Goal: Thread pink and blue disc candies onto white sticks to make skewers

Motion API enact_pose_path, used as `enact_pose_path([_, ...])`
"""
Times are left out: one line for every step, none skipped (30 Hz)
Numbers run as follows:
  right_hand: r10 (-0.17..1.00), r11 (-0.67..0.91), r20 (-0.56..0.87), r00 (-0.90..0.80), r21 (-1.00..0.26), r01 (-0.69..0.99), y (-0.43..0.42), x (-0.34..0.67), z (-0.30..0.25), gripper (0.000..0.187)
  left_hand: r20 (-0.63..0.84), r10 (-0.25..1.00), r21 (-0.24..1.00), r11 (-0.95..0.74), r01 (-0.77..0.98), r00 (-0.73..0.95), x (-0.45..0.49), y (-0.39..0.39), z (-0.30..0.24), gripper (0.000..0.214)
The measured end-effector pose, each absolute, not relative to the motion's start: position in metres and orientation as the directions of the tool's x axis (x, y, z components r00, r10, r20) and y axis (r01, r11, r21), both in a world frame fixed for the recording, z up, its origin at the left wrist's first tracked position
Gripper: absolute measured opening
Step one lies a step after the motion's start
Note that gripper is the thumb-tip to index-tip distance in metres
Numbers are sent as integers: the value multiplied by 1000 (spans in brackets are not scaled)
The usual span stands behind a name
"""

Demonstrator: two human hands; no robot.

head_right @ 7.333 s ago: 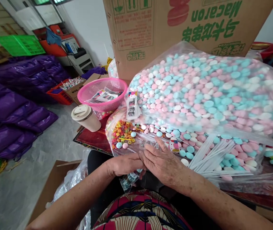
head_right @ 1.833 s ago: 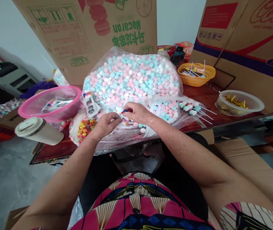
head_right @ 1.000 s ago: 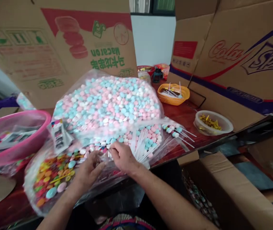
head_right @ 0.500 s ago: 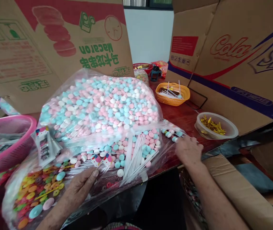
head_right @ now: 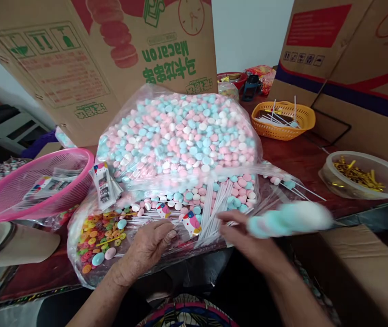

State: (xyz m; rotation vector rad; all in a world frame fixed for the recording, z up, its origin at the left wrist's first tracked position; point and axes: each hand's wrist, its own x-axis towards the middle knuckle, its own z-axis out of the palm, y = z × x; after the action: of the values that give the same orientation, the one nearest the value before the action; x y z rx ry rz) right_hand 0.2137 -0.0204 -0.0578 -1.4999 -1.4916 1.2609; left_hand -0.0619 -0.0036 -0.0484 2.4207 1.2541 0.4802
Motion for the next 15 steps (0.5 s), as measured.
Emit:
enact_pose_path([967, -154, -196, -162, -958, 243, -12, 183, -56, 37, 117, 825, 457, -539, 708, 553, -61, -6, -47, 34])
enact_pose_path([942, -183, -226, -248, -965, 186, -4, 157, -56, 35, 103, 828, 459, -532, 711, 552, -61, -9, -46, 33])
enact_pose_path([918, -204, -237, -316, -970, 135, 2, 136, -58, 33, 90, 839, 482, -508, 714, 537, -63, -12, -45, 32])
enact_pose_path([908, -206, -227, -351, -974, 97, 6, 122, -61, 33, 77, 859, 521, -468, 714, 506, -67, -16, -44, 30])
enact_pose_path([905, -198, -210, -369, -978, 72, 8, 112, -64, 33, 62, 884, 575, -411, 707, 463, -70, -21, -44, 26])
enact_pose_path([915, -178, -185, -357, -983, 53, 8, 105, -67, 33, 45, 910, 634, -345, 692, 412, -74, -24, -44, 23])
enact_pose_path([932, -151, -157, -327, -988, 42, 8, 101, -71, 31, 33, 933, 687, -281, 670, 358, -78, -28, -46, 22])
enact_pose_path([948, -126, -131, -290, -991, 37, 7, 99, -74, 31, 27, 951, 728, -230, 645, 308, -81, -30, -47, 21])
enact_pose_path([961, -110, -115, -251, -993, 31, 6, 96, -76, 31, 33, 963, 754, -201, 625, 269, -83, -31, -50, 19])
enact_pose_path([970, -109, -110, -217, -994, 20, 5, 93, -77, 33, 55, 969, 766, -196, 613, 241, -84, -32, -53, 16])
enact_pose_path([973, -123, -122, -194, -992, 8, 5, 91, -77, 36, 89, 969, 763, -214, 609, 229, -85, -32, -56, 15])
enact_pose_path([972, -156, -153, -179, -988, -2, 5, 89, -77, 39, 130, 964, 751, -248, 612, 231, -85, -32, -59, 15])
enact_pose_path([966, -205, -200, -164, -979, -14, 6, 88, -76, 43, 165, 955, 733, -287, 617, 248, -85, -31, -62, 16])
enact_pose_path([956, -258, -251, -151, -966, -32, 7, 88, -74, 45, 183, 944, 715, -321, 621, 276, -84, -30, -63, 19])
enact_pose_path([947, -300, -291, -138, -952, -53, 8, 90, -71, 46, 187, 934, 702, -343, 624, 304, -84, -29, -64, 22])
